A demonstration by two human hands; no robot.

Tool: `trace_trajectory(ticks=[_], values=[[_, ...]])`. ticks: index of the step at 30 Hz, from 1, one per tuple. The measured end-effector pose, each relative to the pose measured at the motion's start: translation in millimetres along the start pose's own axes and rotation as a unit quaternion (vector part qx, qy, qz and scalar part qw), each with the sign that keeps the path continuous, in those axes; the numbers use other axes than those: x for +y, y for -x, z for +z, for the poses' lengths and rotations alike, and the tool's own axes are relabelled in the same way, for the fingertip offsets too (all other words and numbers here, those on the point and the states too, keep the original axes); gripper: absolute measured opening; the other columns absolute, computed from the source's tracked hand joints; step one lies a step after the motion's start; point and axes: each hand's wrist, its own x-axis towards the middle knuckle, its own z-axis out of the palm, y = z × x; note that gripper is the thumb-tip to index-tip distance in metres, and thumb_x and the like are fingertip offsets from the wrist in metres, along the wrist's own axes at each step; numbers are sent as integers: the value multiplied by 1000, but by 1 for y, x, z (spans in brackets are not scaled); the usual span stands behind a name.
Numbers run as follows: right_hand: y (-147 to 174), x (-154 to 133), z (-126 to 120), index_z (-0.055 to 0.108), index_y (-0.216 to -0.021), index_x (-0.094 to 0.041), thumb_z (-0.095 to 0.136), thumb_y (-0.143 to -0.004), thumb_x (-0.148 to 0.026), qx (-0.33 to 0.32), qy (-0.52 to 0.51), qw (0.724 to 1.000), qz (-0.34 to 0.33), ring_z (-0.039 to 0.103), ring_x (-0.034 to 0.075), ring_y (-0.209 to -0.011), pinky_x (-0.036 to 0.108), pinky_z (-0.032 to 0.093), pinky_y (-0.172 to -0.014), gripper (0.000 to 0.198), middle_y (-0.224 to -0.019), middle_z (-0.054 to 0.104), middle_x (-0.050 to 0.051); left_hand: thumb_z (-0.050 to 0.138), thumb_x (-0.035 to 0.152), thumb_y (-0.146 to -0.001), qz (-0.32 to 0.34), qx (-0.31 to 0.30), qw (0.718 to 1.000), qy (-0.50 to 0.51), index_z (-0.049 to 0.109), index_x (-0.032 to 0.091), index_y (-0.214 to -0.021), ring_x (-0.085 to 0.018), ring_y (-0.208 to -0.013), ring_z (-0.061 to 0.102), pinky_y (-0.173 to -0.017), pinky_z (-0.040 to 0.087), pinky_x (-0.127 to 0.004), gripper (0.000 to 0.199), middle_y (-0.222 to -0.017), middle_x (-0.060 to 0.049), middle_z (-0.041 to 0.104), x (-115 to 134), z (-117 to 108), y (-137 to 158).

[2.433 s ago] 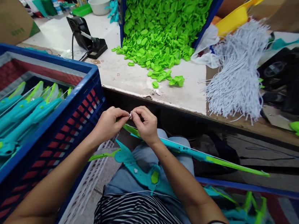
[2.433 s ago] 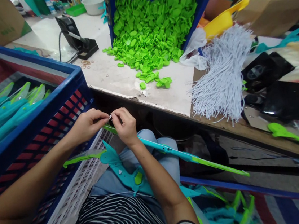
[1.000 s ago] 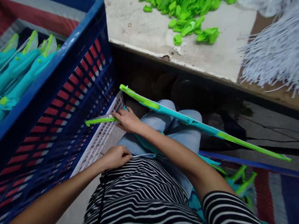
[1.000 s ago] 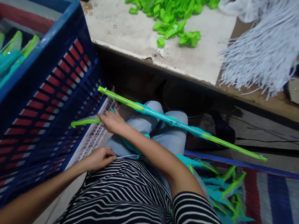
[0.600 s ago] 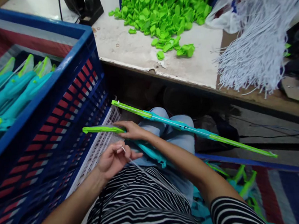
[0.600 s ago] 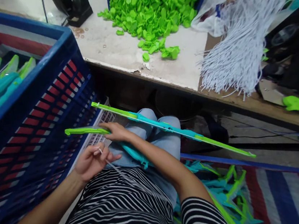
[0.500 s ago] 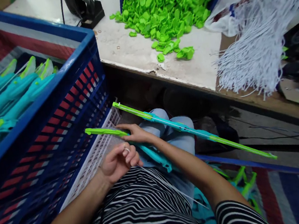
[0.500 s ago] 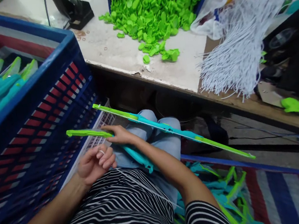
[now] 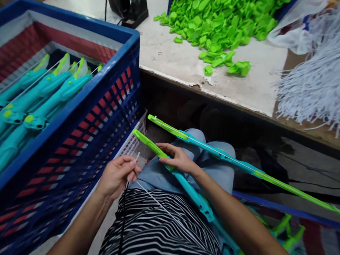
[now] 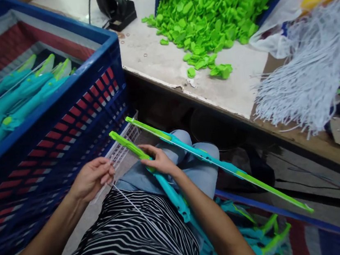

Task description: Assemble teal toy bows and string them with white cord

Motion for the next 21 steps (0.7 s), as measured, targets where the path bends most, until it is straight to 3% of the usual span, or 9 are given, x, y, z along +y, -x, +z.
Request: trace_trajectory(ticks=[4,8,21], values=[[2,-1,1,53,-126,-18,70,-73,-35,5,15,1000,22,59,21,-107,37,44,-97,58,-117,63,8,84,37,-52,99,85,990,-51,65,11,-68,-4,-37,38,-38,27,-17,35,-50,-1,61,14,-4,-17],[2,-1,1,54,-125,-18,70,-73,-36,15,32,999,21,59,20,-104,36,45,-95,57,-115,63,8,81,37,-56,146,102,979,-103,67,11,-67,-4,-39,37,-38,22,-17,32,-50,-2,60,18,-2,-29],[2,3,1,54,-126,-23,69,-73,-37,14,29,999,29,57,22,-112,39,44,-99,57,-122,60,6,76,37,-62,176,90,967,-160,68,12,-67,-4,-39,35,-39,23,-19,26,-51,-1,60,25,-4,-36]])
